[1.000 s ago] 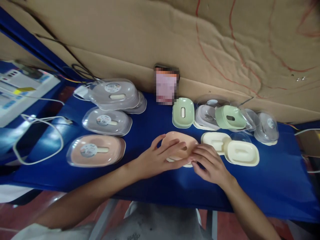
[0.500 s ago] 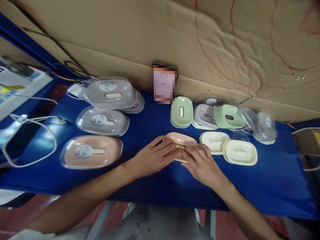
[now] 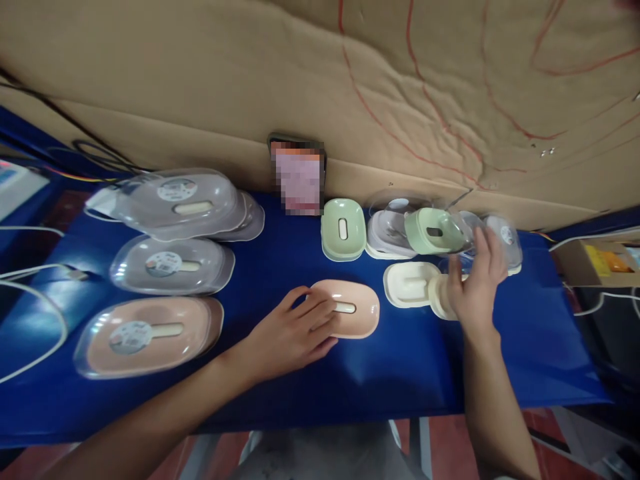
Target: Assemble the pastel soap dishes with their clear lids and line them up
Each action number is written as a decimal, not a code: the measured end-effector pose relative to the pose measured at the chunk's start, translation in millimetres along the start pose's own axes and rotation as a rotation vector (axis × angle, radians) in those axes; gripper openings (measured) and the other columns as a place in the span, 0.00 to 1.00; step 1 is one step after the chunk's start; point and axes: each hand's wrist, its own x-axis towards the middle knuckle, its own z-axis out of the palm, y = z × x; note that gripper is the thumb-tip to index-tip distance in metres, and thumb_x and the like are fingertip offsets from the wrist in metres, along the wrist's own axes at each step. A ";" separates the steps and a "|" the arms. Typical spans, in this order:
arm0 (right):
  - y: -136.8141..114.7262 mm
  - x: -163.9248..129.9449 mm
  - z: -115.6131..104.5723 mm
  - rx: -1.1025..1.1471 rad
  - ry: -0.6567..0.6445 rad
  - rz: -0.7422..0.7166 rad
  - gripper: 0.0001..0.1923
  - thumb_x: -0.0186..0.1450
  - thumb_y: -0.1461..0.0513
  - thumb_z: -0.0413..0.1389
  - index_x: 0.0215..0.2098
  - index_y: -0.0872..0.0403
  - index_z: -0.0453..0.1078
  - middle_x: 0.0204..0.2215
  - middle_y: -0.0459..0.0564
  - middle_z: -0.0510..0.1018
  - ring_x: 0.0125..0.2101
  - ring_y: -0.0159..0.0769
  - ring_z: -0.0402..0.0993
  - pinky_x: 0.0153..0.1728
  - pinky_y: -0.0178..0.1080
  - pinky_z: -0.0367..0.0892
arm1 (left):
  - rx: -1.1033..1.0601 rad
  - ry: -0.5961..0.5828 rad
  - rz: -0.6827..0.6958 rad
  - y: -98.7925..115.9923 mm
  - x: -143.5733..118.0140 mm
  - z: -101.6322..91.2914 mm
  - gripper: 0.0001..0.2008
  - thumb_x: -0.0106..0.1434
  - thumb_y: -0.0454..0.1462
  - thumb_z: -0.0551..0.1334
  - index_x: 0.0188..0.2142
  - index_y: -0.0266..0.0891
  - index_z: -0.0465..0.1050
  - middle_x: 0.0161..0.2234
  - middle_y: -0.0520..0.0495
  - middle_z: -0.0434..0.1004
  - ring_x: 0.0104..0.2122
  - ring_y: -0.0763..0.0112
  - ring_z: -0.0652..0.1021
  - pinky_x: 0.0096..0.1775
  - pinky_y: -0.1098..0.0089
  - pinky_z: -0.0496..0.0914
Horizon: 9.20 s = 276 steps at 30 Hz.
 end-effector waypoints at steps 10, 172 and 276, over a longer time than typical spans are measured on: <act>-14.7 -0.4 -3.7 0.116 0.239 -0.107 0.19 0.73 0.57 0.64 0.59 0.54 0.78 0.55 0.61 0.84 0.57 0.56 0.82 0.59 0.60 0.77 | -0.019 -0.058 -0.064 1.4 1.2 -5.6 0.13 0.71 0.40 0.67 0.54 0.43 0.76 0.62 0.39 0.77 0.59 0.50 0.77 0.56 0.52 0.72; -111.8 -108.5 -22.0 0.361 -0.311 -0.396 0.33 0.71 0.66 0.65 0.72 0.47 0.67 0.57 0.58 0.76 0.64 0.51 0.72 0.64 0.59 0.75 | -0.301 -0.036 -0.099 -1.1 -9.9 16.4 0.39 0.71 0.46 0.71 0.74 0.39 0.58 0.73 0.27 0.61 0.71 0.43 0.68 0.66 0.46 0.72; 11.2 -8.8 0.0 -0.190 -0.259 -0.116 0.21 0.78 0.58 0.51 0.66 0.54 0.70 0.62 0.62 0.78 0.63 0.56 0.71 0.67 0.64 0.56 | 0.096 -0.088 -0.224 84.8 18.4 35.8 0.25 0.73 0.50 0.66 0.59 0.33 0.75 0.67 0.23 0.69 0.69 0.33 0.70 0.68 0.39 0.65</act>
